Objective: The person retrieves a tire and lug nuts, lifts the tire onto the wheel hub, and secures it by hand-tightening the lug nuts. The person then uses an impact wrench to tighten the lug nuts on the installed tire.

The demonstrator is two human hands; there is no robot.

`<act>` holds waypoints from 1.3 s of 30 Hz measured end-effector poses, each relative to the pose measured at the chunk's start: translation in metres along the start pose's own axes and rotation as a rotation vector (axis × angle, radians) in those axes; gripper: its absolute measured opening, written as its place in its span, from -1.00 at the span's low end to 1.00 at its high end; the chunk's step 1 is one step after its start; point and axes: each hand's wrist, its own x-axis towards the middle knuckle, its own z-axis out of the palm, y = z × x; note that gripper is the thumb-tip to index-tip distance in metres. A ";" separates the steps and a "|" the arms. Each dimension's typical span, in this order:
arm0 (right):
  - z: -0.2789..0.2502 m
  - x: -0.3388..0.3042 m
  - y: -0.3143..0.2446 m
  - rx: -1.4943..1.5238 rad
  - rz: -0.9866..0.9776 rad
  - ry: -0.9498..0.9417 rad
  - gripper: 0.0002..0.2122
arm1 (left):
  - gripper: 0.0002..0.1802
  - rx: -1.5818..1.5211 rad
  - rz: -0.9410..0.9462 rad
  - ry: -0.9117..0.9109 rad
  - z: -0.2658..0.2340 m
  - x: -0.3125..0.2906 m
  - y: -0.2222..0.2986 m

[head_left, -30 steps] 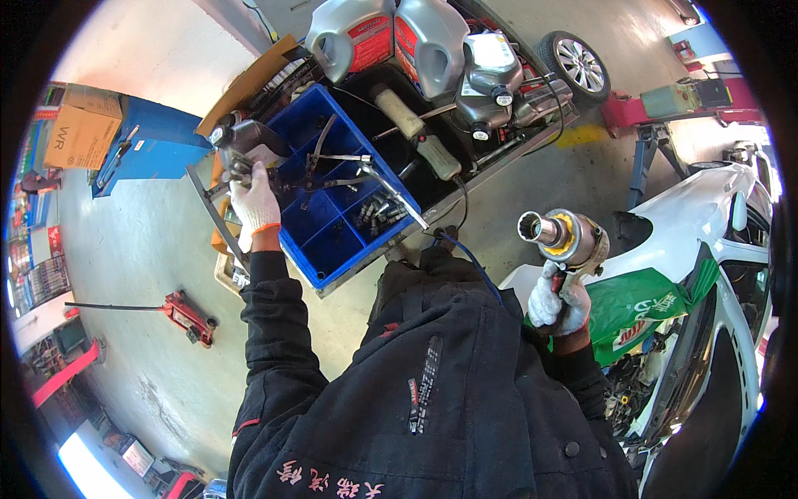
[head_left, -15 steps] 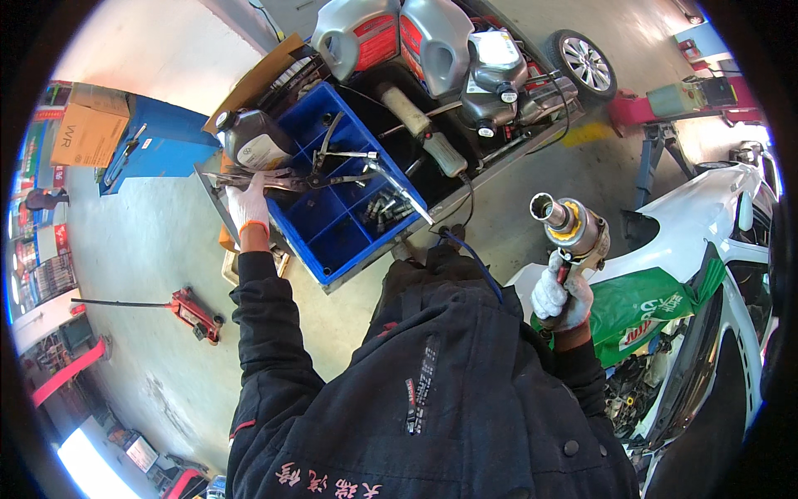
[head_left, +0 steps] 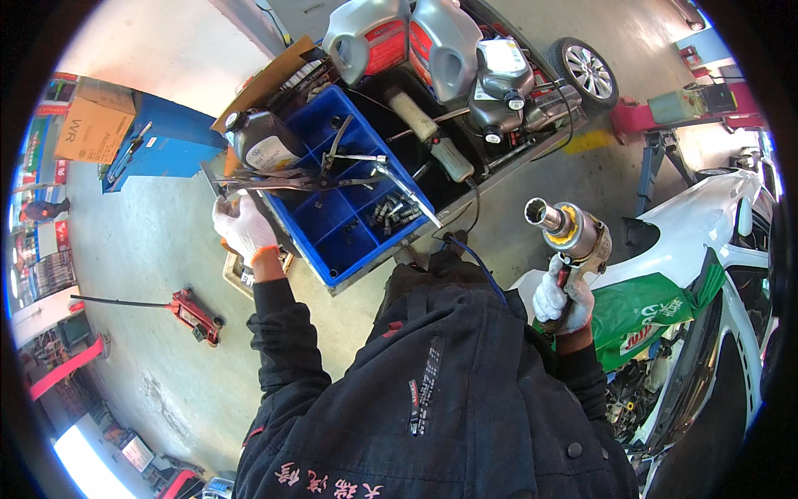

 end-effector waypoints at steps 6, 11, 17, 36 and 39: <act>0.010 0.007 0.004 -0.017 -0.008 -0.035 -0.64 | -0.39 0.256 0.789 -0.455 0.012 -0.058 0.061; 0.017 0.011 0.007 -0.044 0.039 0.002 -0.61 | -0.05 0.612 1.053 -0.725 0.070 -0.063 0.066; 0.024 0.003 0.008 -0.134 0.056 0.051 -0.55 | -0.62 0.557 1.049 -0.698 0.083 -0.059 0.040; 0.004 0.000 -0.014 0.041 -0.052 -0.032 -0.66 | -0.76 0.433 0.752 -0.546 0.000 -0.080 0.010; -0.002 0.004 -0.020 0.045 -0.083 -0.052 -0.64 | -0.70 0.538 0.803 -0.568 0.006 -0.089 0.005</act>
